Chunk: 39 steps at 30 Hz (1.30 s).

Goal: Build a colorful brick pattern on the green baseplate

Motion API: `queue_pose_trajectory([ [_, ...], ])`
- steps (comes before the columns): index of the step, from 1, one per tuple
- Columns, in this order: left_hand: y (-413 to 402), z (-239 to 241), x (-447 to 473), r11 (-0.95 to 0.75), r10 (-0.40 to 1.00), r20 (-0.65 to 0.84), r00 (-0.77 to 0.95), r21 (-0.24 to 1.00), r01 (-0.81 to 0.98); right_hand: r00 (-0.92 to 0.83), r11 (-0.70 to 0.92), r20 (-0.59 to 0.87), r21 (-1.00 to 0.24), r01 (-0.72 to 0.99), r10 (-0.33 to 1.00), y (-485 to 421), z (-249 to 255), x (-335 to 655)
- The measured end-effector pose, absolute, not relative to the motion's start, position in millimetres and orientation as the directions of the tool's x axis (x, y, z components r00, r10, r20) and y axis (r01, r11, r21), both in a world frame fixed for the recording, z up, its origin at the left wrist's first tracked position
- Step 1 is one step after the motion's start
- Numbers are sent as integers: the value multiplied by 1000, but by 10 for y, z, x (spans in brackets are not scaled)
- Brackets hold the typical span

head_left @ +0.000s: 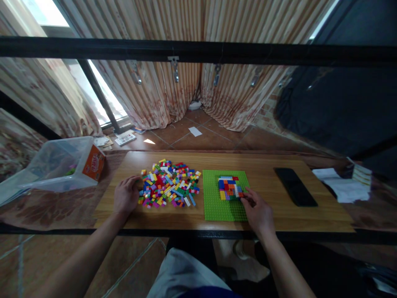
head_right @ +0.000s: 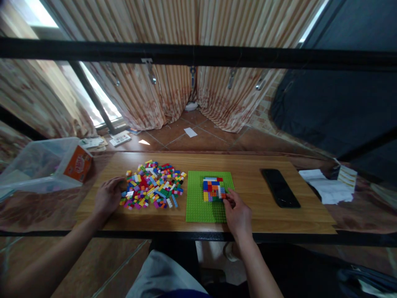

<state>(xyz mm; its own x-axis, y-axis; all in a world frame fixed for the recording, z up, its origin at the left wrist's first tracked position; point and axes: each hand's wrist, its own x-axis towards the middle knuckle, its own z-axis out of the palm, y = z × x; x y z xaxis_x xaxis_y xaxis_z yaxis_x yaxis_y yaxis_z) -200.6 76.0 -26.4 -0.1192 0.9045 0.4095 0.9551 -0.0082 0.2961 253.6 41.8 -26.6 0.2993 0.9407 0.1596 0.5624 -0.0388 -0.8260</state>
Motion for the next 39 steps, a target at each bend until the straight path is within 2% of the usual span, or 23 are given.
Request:
queue_pose_trajectory([
  [7,771,-305,-2021,1,903,408,-134,308,951,334,-68,111,-874,481,936,488,-269,2640],
  [10,773,-312,-2023,5,906,401,-137,313,950,366,-102,120,-840,533,923,577,-218,2635],
  [20,758,-300,-2006,12,901,410,-143,306,952,297,-102,146,-726,680,944,653,-244,2610],
  [31,746,-265,-1961,18,908,388,-156,335,942,236,-1,282,-639,769,930,609,-280,2527],
  [39,693,-225,-1906,9,908,388,-155,354,935,203,-23,227,-612,790,953,611,-338,2709],
])
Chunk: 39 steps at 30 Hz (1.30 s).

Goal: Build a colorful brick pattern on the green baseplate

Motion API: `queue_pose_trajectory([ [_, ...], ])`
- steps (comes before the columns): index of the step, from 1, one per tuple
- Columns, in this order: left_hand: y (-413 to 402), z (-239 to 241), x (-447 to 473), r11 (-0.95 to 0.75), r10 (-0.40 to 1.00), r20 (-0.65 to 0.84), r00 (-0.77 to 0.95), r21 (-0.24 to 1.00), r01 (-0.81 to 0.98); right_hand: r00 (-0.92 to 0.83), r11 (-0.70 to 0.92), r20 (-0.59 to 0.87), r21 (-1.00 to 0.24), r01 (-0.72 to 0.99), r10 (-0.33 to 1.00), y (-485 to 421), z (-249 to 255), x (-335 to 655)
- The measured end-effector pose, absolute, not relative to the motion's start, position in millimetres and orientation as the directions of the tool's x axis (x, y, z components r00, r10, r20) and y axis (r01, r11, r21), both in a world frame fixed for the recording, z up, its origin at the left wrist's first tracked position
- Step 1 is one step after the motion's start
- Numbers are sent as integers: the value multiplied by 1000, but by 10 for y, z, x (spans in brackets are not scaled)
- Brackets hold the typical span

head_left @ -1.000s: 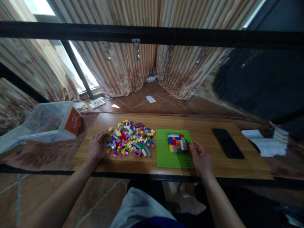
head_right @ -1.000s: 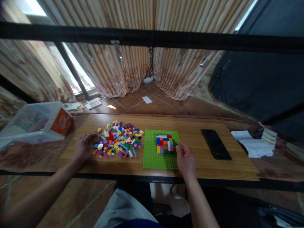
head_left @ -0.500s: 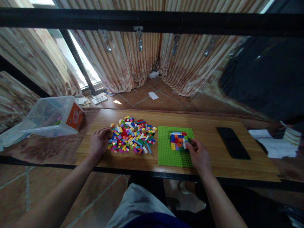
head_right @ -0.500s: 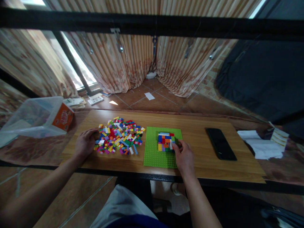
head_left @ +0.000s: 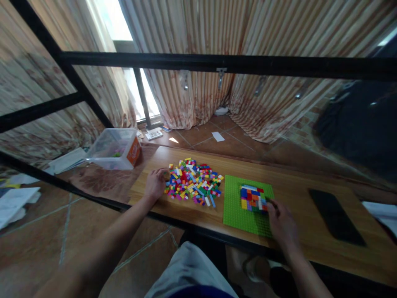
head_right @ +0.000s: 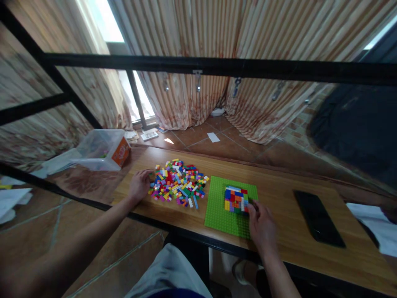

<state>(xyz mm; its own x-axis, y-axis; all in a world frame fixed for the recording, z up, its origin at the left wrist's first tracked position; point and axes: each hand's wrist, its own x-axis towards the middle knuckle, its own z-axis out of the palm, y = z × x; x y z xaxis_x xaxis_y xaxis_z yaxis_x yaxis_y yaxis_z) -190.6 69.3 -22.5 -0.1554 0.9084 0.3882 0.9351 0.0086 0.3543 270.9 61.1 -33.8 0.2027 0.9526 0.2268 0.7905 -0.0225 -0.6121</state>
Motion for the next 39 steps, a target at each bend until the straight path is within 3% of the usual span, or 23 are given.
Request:
queue_pose_trajectory([
  [6,685,-247,-1899,23,906,388,-168,351,936,247,-7,271,-660,751,930,415,-130,2415],
  [9,683,-261,-1906,24,908,384,-169,356,934,47,175,286,-701,691,957,273,-26,1931],
  [12,684,-270,-1913,29,908,382,-174,356,934,-124,258,237,-705,661,964,208,-33,1470],
  [28,712,-264,-1958,15,904,398,-157,338,941,-207,268,203,-350,898,957,392,-89,1079],
  [39,725,-288,-1975,22,901,403,-159,324,946,-258,335,243,-367,868,935,349,-145,1157],
])
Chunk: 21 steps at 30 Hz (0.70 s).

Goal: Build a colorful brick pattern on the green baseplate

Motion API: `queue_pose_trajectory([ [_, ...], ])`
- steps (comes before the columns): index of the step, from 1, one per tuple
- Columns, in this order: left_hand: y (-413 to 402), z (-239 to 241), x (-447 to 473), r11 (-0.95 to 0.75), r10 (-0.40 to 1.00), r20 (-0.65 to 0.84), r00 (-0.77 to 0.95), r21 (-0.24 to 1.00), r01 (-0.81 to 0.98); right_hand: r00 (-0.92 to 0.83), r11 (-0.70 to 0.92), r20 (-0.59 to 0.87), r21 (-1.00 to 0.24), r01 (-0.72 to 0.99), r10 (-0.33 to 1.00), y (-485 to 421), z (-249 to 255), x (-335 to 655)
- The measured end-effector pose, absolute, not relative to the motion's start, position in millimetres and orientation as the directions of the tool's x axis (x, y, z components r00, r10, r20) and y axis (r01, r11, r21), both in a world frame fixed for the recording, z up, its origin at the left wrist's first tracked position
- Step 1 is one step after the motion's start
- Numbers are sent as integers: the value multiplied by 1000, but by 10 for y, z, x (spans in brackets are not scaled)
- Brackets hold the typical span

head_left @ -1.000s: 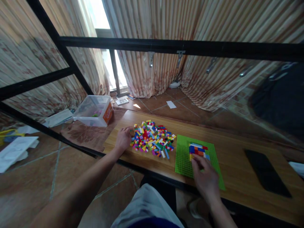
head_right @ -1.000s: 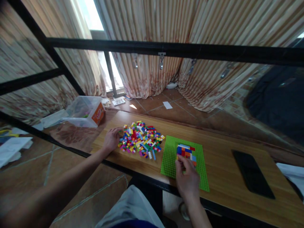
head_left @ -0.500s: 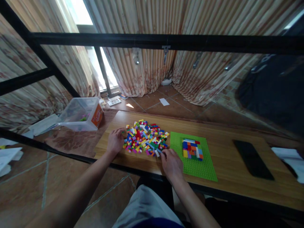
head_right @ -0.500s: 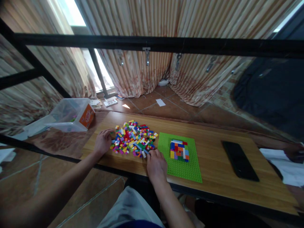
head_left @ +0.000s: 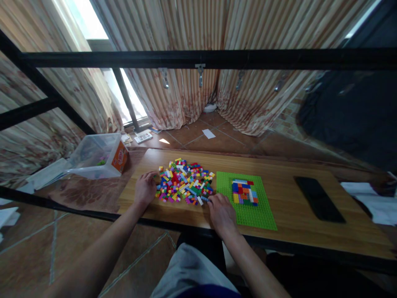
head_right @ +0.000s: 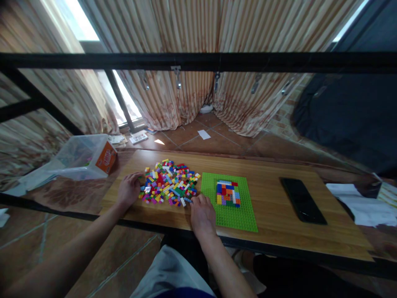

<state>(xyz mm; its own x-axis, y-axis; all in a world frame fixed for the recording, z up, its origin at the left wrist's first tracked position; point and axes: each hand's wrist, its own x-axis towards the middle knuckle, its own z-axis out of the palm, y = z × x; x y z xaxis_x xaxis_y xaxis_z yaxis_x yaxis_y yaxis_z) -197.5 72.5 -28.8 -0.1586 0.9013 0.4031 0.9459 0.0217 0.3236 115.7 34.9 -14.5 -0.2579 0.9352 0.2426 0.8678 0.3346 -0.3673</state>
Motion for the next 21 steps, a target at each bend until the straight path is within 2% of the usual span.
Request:
queue_pose_trajectory([
  [6,720,-276,-1984,-2,900,409,-153,354,935,-170,292,269,-521,802,948,251,-115,1517],
  [14,688,-218,-1969,44,891,373,-257,493,869,27,177,318,-595,784,948,159,-210,2491],
  [17,653,-179,-1963,83,872,376,-313,517,852,-2,200,309,-612,765,951,245,-191,2643],
  [21,618,-84,-1936,77,800,486,-351,499,863,-105,271,296,-602,751,949,373,-124,2706],
])
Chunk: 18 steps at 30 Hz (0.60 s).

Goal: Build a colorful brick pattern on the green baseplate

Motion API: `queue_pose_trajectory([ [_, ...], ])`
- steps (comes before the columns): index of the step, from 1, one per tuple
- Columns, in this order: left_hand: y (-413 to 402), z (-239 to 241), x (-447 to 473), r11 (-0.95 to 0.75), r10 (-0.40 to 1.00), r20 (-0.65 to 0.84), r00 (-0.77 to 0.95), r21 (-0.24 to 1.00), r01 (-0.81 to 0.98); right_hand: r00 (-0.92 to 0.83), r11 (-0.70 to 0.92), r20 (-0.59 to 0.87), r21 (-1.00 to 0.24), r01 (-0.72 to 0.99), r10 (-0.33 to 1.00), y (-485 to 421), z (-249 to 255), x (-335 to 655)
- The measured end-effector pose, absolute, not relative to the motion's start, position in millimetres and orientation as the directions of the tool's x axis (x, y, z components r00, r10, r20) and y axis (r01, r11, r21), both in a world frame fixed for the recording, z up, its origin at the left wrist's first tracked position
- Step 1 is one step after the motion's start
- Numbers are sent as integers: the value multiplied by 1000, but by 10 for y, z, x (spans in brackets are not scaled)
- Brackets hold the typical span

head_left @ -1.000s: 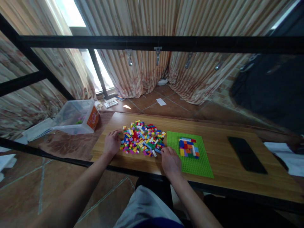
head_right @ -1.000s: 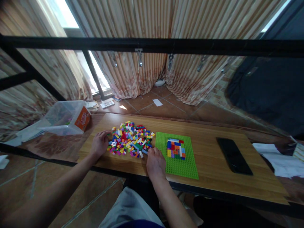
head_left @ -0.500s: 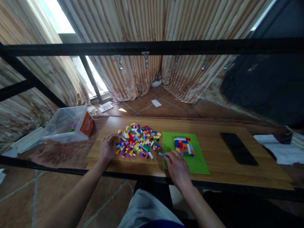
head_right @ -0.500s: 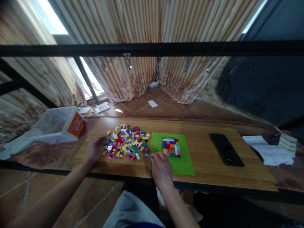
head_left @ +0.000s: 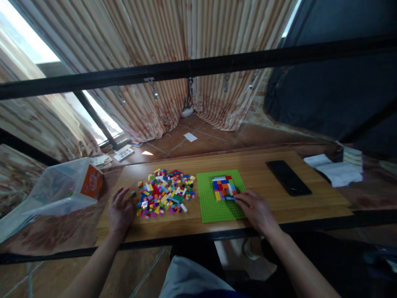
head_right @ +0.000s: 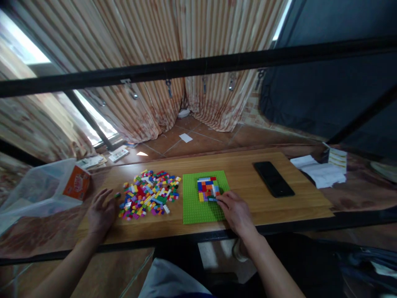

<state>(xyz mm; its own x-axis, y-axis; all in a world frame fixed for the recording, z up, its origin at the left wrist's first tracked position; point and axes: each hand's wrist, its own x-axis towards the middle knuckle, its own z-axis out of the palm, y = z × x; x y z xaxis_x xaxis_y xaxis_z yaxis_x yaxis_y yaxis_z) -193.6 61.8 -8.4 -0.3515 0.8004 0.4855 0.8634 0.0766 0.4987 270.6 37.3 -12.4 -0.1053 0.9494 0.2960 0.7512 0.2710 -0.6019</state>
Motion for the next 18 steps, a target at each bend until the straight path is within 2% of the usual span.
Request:
queue_pose_trajectory([
  [4,573,148,-1673,-14,732,613,-298,451,893,-168,311,282,-607,732,945,475,-78,2733],
  [6,532,275,-1375,-122,740,632,-230,463,878,-173,308,269,-625,718,948,515,-75,2745],
  [9,460,373,-728,-293,813,574,-98,549,782,-148,294,265,-680,672,953,551,-91,2749],
  [12,419,318,-1,-452,850,504,155,546,705,-107,266,255,-742,615,961,548,-113,2741],
  [15,435,183,568,-517,846,448,288,559,648,-45,224,245,-781,583,969,510,-122,2754],
  [18,482,60,853,-503,860,406,309,573,647,39,169,229,-814,556,973,452,-137,2829],
])
